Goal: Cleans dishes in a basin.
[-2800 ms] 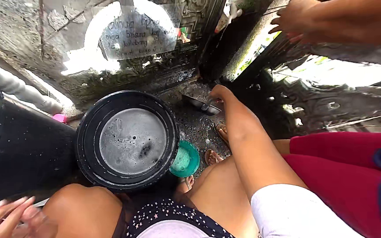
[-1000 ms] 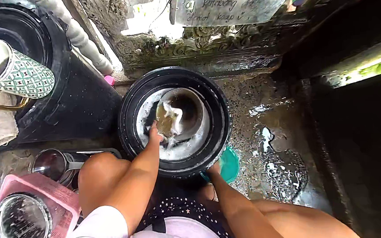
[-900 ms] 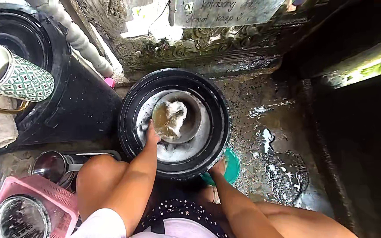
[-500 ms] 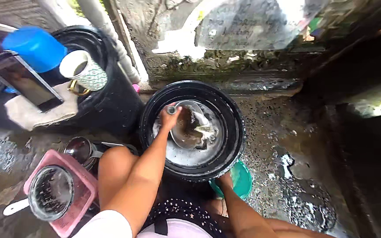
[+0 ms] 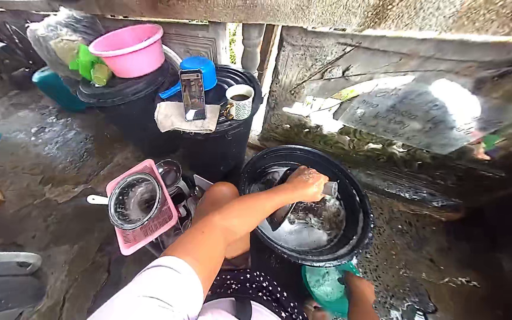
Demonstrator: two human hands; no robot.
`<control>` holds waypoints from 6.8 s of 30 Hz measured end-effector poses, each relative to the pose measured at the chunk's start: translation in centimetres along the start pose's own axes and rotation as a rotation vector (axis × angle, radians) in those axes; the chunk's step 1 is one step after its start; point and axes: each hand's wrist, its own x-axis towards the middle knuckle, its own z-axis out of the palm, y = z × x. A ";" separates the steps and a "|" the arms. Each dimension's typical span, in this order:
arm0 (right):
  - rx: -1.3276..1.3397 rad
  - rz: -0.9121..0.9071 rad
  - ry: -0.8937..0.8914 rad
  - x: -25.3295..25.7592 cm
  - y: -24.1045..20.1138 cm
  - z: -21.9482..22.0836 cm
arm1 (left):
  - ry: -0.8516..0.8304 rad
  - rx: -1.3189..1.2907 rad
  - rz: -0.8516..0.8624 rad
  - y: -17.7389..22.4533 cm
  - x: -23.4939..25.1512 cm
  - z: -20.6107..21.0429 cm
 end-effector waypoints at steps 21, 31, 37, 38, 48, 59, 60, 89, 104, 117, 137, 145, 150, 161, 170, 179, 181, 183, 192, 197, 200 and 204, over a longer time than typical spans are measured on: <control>0.831 0.317 0.262 -1.1 -2.6 -4.9 | -0.423 0.514 0.009 10.7 6.1 5.1; 1.151 -0.099 0.256 -2.7 -8.1 -9.9 | -0.162 0.356 0.171 5.7 5.0 -2.1; 1.050 -0.586 -0.016 -10.0 -15.6 -10.0 | 0.473 -0.598 -0.039 -5.3 -1.2 -3.4; 0.972 -0.640 -0.038 -11.2 -16.8 -9.4 | 0.565 -0.800 -0.043 -6.2 -2.3 -2.1; 0.289 -0.758 0.102 -11.4 -22.3 -3.1 | 0.745 -1.357 0.003 -7.6 -4.2 1.6; 0.449 -1.265 0.070 -17.4 -27.4 -0.2 | 0.752 -1.402 0.040 -9.9 -1.6 1.1; 0.409 -1.278 0.070 -16.8 -27.6 -0.7 | 0.743 -1.400 0.051 -9.8 -1.5 1.3; 0.368 -1.116 0.368 -14.4 -28.3 -2.7 | 0.726 -1.374 0.127 -5.5 -3.2 2.3; 0.195 -1.189 -0.198 -14.9 -18.9 -1.9 | 0.954 -1.124 -0.225 -7.9 -4.0 0.3; 0.220 -1.331 0.187 -18.7 -16.2 2.2 | 1.063 -0.949 -0.135 -6.2 -4.0 -0.1; 0.490 -1.167 -0.128 -19.6 -16.1 1.4 | 0.996 -0.873 -0.004 -5.6 -2.8 -0.4; -0.685 -1.744 0.159 -2.8 -14.0 -8.9 | 0.605 -1.192 0.046 -8.2 -2.4 -2.1; -0.881 -1.897 0.222 -2.6 -21.7 -10.3 | 0.519 -1.235 0.052 -7.0 -1.4 -0.7; -0.738 -1.709 0.144 -1.1 -19.4 -7.7 | 0.508 -1.260 -0.004 -7.6 -0.5 -0.1; -0.123 -1.274 -0.055 -9.1 -14.3 -2.5 | 0.978 -1.152 -0.171 -9.9 1.1 -0.1; 0.056 -1.368 0.207 -12.8 -12.6 -0.3 | 1.064 -1.094 -0.240 -10.1 0.4 -1.1; 0.021 -1.390 0.239 -12.2 -12.8 -1.2 | 1.085 -1.137 -0.209 -10.1 0.2 -1.3; 0.128 -1.297 0.040 -15.8 -16.0 -1.7 | 1.128 -1.105 -0.182 -9.1 0.6 -0.6; -0.367 -1.207 -0.035 -8.5 -16.2 -2.8 | 0.936 -1.074 0.074 -7.9 -1.8 -1.2; 0.250 -1.320 0.103 -11.0 -21.9 0.2 | 0.826 -1.229 0.122 -4.1 -1.5 1.4; 0.299 -1.385 -0.343 -14.4 -19.7 0.5 | 0.918 -1.097 0.055 -6.3 -1.2 0.8; -0.212 -1.174 -0.206 -8.7 -17.3 -2.3 | 0.980 -1.053 0.054 -7.5 -1.3 0.0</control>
